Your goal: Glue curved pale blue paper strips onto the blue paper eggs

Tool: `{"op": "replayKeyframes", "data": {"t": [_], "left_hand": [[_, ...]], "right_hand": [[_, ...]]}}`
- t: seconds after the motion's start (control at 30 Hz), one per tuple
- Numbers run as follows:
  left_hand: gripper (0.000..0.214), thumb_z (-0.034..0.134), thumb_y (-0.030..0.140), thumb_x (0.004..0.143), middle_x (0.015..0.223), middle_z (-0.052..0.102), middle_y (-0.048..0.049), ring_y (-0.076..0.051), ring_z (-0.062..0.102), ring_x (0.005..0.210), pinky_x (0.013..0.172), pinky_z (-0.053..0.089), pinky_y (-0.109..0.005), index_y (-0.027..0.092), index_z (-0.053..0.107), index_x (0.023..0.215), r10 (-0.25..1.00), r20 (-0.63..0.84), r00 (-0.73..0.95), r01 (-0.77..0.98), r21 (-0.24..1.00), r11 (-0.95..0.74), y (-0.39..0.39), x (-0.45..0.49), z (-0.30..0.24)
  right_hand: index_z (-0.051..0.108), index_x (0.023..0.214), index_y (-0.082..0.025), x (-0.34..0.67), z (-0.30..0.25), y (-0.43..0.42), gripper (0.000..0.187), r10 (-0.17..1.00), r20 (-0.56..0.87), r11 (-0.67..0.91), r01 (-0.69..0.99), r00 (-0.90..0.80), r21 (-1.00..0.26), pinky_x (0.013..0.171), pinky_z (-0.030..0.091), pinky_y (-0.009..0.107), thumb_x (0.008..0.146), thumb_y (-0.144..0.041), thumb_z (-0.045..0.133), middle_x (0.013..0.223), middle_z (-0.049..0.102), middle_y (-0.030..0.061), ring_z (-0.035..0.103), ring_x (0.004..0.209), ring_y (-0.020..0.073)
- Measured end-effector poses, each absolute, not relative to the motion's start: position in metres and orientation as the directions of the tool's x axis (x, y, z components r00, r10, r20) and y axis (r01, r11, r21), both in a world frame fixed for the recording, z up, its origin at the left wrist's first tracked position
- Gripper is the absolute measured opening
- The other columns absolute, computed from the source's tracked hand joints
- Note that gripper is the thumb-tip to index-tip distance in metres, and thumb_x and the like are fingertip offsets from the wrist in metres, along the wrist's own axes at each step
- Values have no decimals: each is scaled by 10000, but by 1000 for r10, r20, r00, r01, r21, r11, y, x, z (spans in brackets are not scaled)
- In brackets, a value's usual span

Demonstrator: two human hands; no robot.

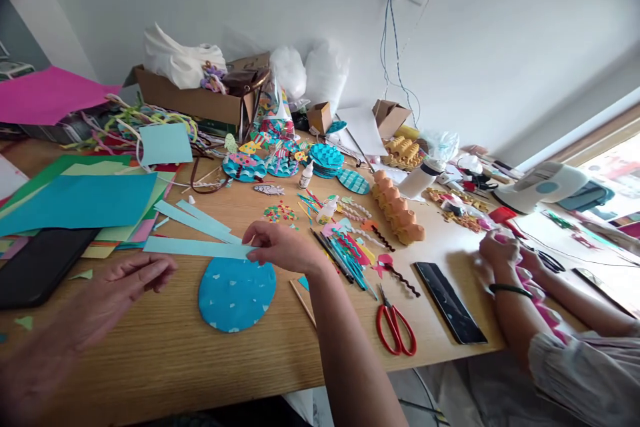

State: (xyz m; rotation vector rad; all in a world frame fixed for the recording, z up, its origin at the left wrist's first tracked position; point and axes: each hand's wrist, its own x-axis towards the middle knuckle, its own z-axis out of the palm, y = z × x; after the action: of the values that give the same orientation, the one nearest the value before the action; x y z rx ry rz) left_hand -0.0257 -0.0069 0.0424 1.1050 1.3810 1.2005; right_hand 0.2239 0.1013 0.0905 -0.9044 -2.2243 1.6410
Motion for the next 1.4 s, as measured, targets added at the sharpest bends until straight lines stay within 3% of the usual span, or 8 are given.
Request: {"op": "replayKeyframes", "data": {"t": [0.17,0.23,0.37,0.57,0.73,0.87,1.03,1.4], "left_hand": [[554,681,393,722,761,656,28,-166,613,742,646,497,-260,306,463,1224,987,-88,-138,-106,992,74,-6,-9,53],[486,678,385,723,735,639,41,-152,610,708,633,497,-248,303,507,1171,985,-57,-162,-110,993,39,-6,-7,54],[249,671,373,698,645,609,34,-129,572,599,542,470,-220,221,619,888,986,2,-169,22,1000,1,-7,-8,51],[219,589,390,722,652,655,-9,-174,618,612,528,478,-268,198,569,826,989,-73,-132,109,990,87,-11,-7,46],[222,574,387,765,718,676,-24,-181,632,688,601,489,-283,194,546,872,991,-80,-108,59,995,87,-13,-1,41],[205,569,358,781,726,678,-26,-172,622,667,599,475,-282,194,507,888,993,-54,-103,30,998,57,-11,5,38],[203,575,373,764,694,673,-22,-183,633,681,585,470,-274,205,489,838,994,-81,-70,30,996,83,-11,11,37],[287,614,443,705,742,661,-27,-195,639,716,653,524,-289,219,578,880,988,-77,-131,156,983,97,-25,-4,26]], "right_hand": [[539,907,-166,242,82,97,195,576,-154,105,260,-803,-960,547,396,204,764,-264,630,656,510,-48,505,585,87],[545,900,-162,245,81,97,200,572,-150,93,245,-806,-965,541,386,195,765,-277,636,649,503,-51,495,580,80],[537,966,-173,246,80,97,237,559,-129,75,205,-819,-976,539,386,188,774,-276,632,627,481,-69,477,567,74],[572,914,-170,248,78,92,134,587,-90,191,246,-805,-950,567,378,198,811,-255,575,669,463,-52,450,609,83],[525,1105,-236,246,79,76,513,722,-63,403,493,-689,-771,603,389,198,642,-174,738,872,534,-20,513,746,119],[568,960,-210,241,74,59,263,792,135,528,557,-595,-642,664,397,228,746,-57,567,869,598,6,547,772,136],[582,833,-203,240,64,50,161,771,362,613,457,-524,-644,734,421,258,811,-70,495,872,624,30,570,819,150],[622,742,-206,236,34,64,116,841,370,513,365,-395,-777,716,469,276,777,-124,548,771,654,25,605,762,159]]}}
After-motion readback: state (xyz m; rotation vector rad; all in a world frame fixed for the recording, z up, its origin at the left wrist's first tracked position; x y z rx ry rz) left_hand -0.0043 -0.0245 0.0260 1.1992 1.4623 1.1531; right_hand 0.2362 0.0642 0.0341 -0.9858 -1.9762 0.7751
